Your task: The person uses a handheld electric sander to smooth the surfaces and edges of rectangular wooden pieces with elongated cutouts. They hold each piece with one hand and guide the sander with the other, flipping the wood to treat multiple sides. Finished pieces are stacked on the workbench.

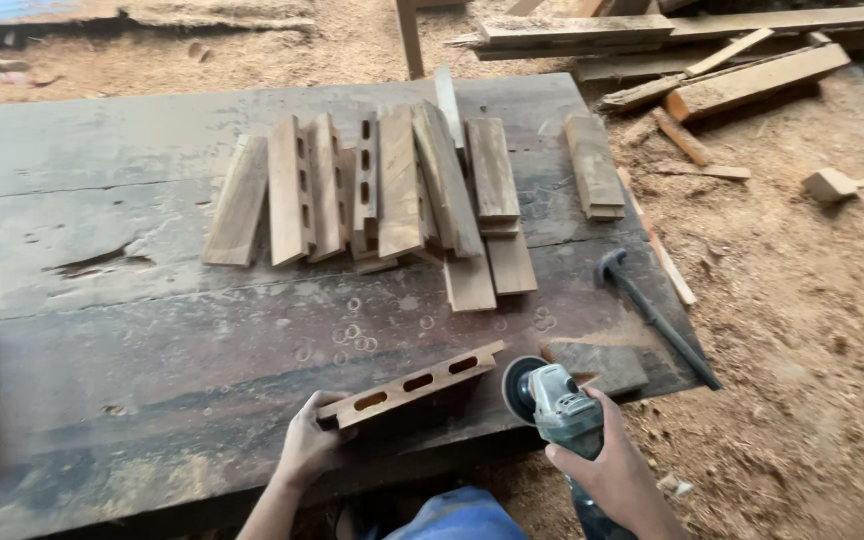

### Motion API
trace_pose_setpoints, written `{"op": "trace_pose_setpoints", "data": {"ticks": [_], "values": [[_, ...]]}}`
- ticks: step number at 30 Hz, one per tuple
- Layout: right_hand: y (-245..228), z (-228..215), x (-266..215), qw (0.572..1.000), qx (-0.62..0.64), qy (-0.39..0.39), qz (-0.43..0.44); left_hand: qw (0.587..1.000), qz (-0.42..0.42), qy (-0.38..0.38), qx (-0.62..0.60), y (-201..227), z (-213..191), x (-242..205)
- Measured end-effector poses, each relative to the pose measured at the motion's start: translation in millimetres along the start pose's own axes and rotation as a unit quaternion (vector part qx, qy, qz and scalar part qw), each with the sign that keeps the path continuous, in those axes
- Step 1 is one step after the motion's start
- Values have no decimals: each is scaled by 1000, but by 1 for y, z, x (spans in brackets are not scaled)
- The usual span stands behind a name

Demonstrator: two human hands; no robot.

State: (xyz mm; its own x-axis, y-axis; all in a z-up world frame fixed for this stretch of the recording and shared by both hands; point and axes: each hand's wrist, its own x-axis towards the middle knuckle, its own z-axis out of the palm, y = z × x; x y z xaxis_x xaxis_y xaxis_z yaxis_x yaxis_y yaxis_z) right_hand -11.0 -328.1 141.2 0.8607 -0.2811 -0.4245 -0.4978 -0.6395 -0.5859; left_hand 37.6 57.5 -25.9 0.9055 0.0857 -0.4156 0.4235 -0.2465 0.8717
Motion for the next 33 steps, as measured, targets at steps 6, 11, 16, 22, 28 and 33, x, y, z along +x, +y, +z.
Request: {"op": "trace_pose_setpoints", "data": {"ticks": [6, 11, 16, 22, 28, 33], "values": [[50, -17, -17, 995, 68, 76, -2, 996, 7, -69, -60, -7, 0, 12], [77, -29, -30, 981, 152, 115, 27, 997, 21, -56, 50, 19, 49, 2], [72, -34, -34, 979, 166, 116, 25, 995, 4, -58, 81, 44, 80, -12], [31, -27, -16, 997, 58, 50, 17, 933, 225, -109, 259, 49, 54, 7], [-11, -14, 10, 996, -66, -4, 60, 893, 245, -111, 361, 29, 63, 18], [-25, -3, 22, 989, -129, -18, 74, 892, 257, -92, 359, 16, 65, 22]]}}
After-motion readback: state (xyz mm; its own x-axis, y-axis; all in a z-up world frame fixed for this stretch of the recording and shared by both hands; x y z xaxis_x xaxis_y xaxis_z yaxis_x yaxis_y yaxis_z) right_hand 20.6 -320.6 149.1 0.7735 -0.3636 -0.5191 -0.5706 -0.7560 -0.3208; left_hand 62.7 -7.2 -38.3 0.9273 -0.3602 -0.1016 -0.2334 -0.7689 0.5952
